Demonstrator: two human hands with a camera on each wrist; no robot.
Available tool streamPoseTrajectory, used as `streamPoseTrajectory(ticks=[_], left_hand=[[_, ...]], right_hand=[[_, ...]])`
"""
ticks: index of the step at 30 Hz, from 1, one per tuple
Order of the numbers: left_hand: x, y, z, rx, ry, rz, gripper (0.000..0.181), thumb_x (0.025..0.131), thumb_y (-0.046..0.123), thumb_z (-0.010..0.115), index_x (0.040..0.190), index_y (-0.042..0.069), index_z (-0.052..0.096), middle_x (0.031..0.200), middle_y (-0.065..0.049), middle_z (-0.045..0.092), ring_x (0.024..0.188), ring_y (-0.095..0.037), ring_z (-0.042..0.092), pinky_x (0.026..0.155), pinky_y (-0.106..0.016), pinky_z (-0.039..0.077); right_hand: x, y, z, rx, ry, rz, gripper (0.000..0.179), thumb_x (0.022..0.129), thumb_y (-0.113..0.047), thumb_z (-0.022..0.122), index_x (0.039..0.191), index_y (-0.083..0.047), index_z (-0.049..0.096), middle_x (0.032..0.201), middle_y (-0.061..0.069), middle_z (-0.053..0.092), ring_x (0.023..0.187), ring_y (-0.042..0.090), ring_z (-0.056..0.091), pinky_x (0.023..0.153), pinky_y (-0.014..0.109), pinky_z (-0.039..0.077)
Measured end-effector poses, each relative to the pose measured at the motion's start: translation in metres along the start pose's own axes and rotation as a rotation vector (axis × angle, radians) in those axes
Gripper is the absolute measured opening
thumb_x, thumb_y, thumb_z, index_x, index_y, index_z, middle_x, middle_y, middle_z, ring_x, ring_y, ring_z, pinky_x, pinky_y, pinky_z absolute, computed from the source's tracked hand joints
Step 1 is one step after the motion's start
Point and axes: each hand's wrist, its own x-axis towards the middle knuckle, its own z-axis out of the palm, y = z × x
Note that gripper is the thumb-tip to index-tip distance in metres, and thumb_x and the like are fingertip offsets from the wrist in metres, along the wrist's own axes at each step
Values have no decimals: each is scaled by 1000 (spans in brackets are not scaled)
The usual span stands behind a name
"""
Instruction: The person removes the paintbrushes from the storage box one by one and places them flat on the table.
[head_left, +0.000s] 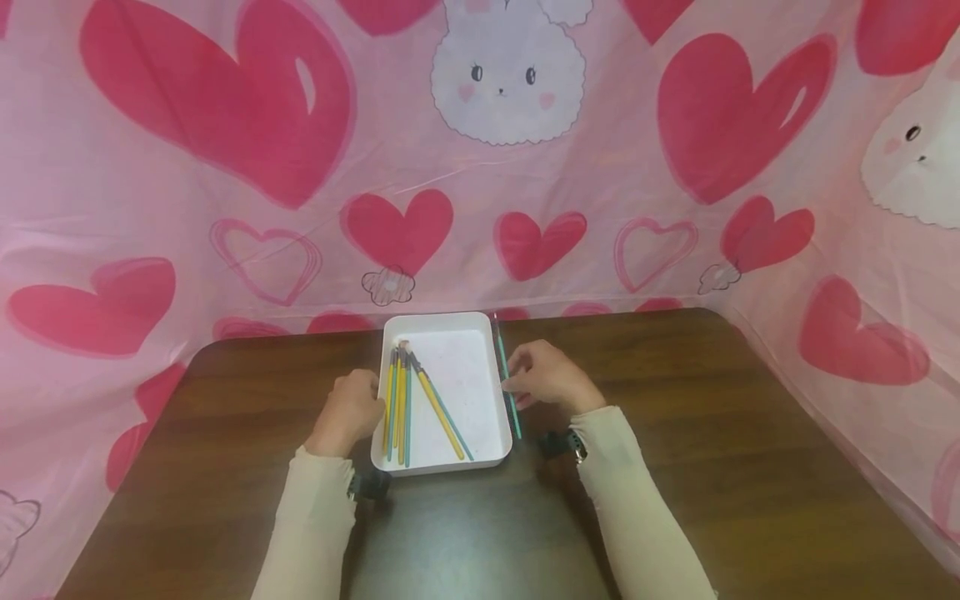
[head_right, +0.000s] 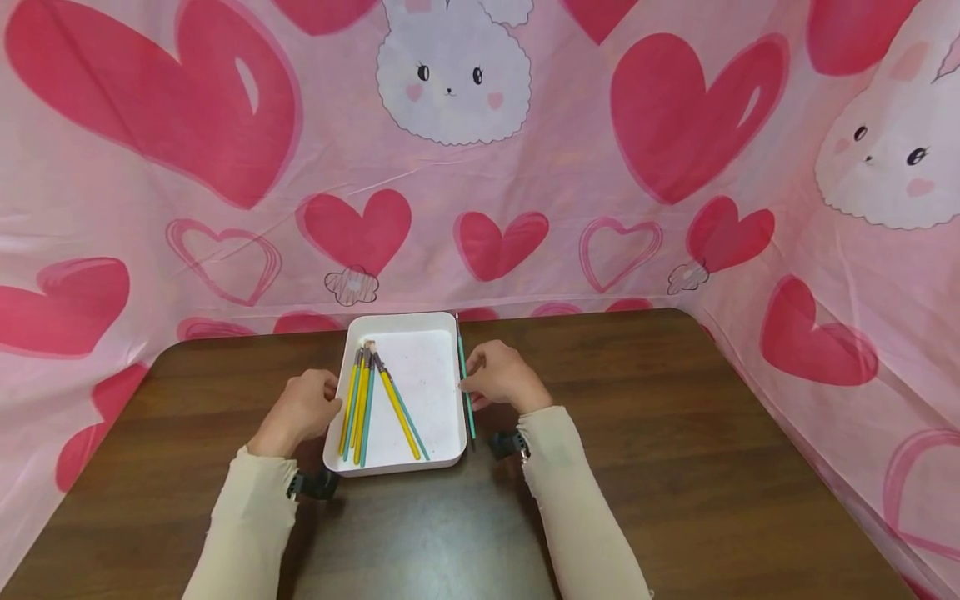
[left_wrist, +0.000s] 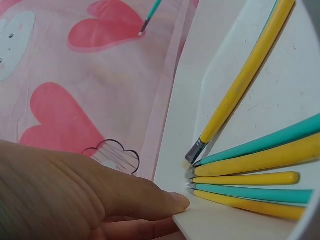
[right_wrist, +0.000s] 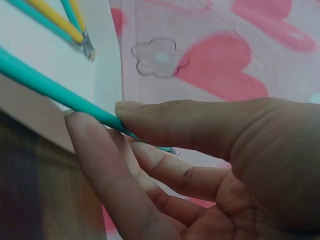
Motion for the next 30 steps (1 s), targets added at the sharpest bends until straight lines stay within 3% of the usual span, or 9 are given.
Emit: streamPoseTrajectory(ticks=[4,9,17,26,30], left_hand=[[0,0,0,7,-3,0,41,96,11,66,133,-3,56,115,-20,66,97,-32,67,94,-61,55],[-2,0,-1,3,-9,-3,41,96,12,66,132,-3,56,114,-20,67,96,-32,67,93,-60,57],[-2,2,-3,1,-4,19,33,96,8,63,126,-6,57,105,-20,66,88,-29,66,78,-46,60],[-1,1,-1,12,-9,8,37,96,9,64,129,-5,56,110,-21,66,93,-31,66,90,-58,58],[-1,2,0,23,-6,5,36,96,10,64,129,-4,57,110,-20,66,93,-31,66,92,-59,57]], right_hand=[[1,8,-7,-3,2,2,21,89,-6,74,104,4,63,93,17,68,69,23,73,71,39,64],[5,16,-11,-32,32,63,19,88,-6,76,99,2,64,91,16,68,68,22,73,72,38,64],[11,24,-10,-42,42,125,14,87,-4,77,91,2,65,88,14,68,67,20,74,73,37,64],[18,37,-5,-87,57,141,12,85,-3,77,80,1,68,79,11,69,63,18,73,74,38,63],[19,38,-3,-120,64,149,12,85,-3,77,79,1,68,78,11,70,63,18,74,85,44,62]])
